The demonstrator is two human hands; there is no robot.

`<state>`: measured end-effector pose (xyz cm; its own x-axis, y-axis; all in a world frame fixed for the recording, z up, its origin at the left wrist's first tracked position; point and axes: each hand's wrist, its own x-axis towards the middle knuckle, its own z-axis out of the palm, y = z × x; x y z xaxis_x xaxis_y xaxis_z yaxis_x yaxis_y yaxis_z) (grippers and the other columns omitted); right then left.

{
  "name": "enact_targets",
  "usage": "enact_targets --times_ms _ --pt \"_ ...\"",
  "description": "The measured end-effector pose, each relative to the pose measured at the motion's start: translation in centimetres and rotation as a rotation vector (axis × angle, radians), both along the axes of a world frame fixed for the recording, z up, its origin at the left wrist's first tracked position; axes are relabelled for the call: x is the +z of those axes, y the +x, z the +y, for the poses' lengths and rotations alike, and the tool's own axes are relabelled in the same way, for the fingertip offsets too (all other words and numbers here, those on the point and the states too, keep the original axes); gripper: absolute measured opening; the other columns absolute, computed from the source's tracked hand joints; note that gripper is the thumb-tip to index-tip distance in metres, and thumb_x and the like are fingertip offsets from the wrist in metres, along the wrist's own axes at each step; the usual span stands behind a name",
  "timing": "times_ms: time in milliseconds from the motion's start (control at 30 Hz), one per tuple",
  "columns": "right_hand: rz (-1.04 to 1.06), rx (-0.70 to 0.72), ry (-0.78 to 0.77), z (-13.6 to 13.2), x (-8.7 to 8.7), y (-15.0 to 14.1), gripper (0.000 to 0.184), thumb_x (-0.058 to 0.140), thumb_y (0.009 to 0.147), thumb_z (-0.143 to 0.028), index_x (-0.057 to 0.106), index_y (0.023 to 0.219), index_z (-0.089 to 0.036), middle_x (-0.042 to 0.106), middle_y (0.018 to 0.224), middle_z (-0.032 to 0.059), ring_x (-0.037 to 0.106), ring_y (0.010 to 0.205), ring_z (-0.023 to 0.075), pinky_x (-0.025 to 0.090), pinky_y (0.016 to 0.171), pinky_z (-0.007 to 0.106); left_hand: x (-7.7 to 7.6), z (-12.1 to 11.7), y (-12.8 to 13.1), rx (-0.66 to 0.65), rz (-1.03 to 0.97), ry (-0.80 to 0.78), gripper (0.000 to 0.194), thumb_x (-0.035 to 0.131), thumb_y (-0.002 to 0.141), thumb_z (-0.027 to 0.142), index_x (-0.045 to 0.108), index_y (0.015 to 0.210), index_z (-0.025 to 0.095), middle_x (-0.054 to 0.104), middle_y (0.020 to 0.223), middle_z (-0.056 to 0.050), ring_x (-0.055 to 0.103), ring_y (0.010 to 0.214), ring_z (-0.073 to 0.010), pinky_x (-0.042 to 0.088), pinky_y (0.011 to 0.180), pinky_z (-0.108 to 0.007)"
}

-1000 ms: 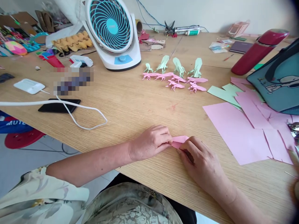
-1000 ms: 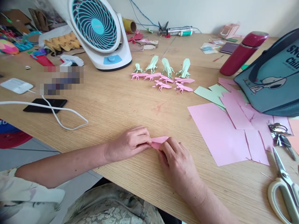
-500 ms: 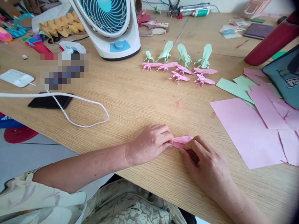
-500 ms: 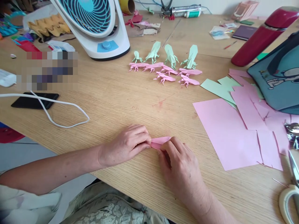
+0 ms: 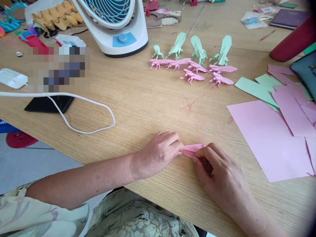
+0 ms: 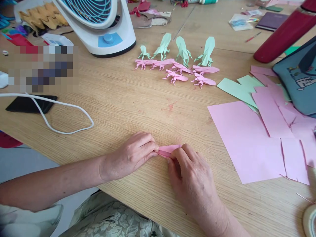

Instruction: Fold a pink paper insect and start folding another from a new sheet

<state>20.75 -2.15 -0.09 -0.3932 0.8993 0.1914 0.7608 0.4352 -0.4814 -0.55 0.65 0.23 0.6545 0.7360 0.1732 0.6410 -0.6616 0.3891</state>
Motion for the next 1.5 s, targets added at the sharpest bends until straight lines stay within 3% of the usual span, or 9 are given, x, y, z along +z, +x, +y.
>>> enact_targets --times_ms 767,967,1200,1500 --pt "-0.035 -0.002 -0.036 0.4 0.1 -0.2 0.016 0.048 0.097 -0.024 0.050 0.081 -0.022 0.053 0.072 -0.0009 0.050 0.060 0.0145 0.035 0.057 0.029 0.3 0.1 0.5 0.105 0.059 -0.017 0.017 0.050 0.098 0.019 0.058 0.083 0.016 0.056 0.084 -0.004 0.052 0.077 -0.0178 0.042 0.075 -0.032" --pt "-0.037 -0.008 -0.043 0.3 -0.1 -0.1 0.016 0.048 0.097 -0.024 0.049 0.081 -0.023 0.052 0.072 -0.0010 0.050 0.062 0.0151 0.034 0.059 0.030 0.6 1.4 -1.4 -0.078 -0.029 -0.155 0.018 0.045 0.100 0.013 0.062 0.096 0.016 0.057 0.090 -0.004 0.055 0.083 -0.0149 0.043 0.079 -0.027" --pt "-0.039 -0.010 -0.029 0.3 -0.2 0.0 0.016 0.049 0.097 -0.026 0.049 0.081 -0.023 0.051 0.071 -0.0010 0.048 0.061 0.0154 0.034 0.059 0.030 0.5 1.9 -1.8 -0.081 -0.146 -0.219 0.014 0.050 0.097 0.012 0.063 0.094 0.015 0.057 0.091 -0.004 0.057 0.085 -0.0131 0.045 0.080 -0.023" --pt "-0.025 0.004 -0.017 0.3 -0.4 -0.1 0.016 0.049 0.097 -0.024 0.049 0.081 -0.022 0.051 0.072 -0.0010 0.048 0.061 0.0147 0.034 0.059 0.030 0.6 2.1 -1.1 -0.059 -0.128 -0.214 0.010 0.056 0.094 0.011 0.064 0.089 0.016 0.059 0.091 -0.003 0.057 0.084 -0.0132 0.043 0.081 -0.026"
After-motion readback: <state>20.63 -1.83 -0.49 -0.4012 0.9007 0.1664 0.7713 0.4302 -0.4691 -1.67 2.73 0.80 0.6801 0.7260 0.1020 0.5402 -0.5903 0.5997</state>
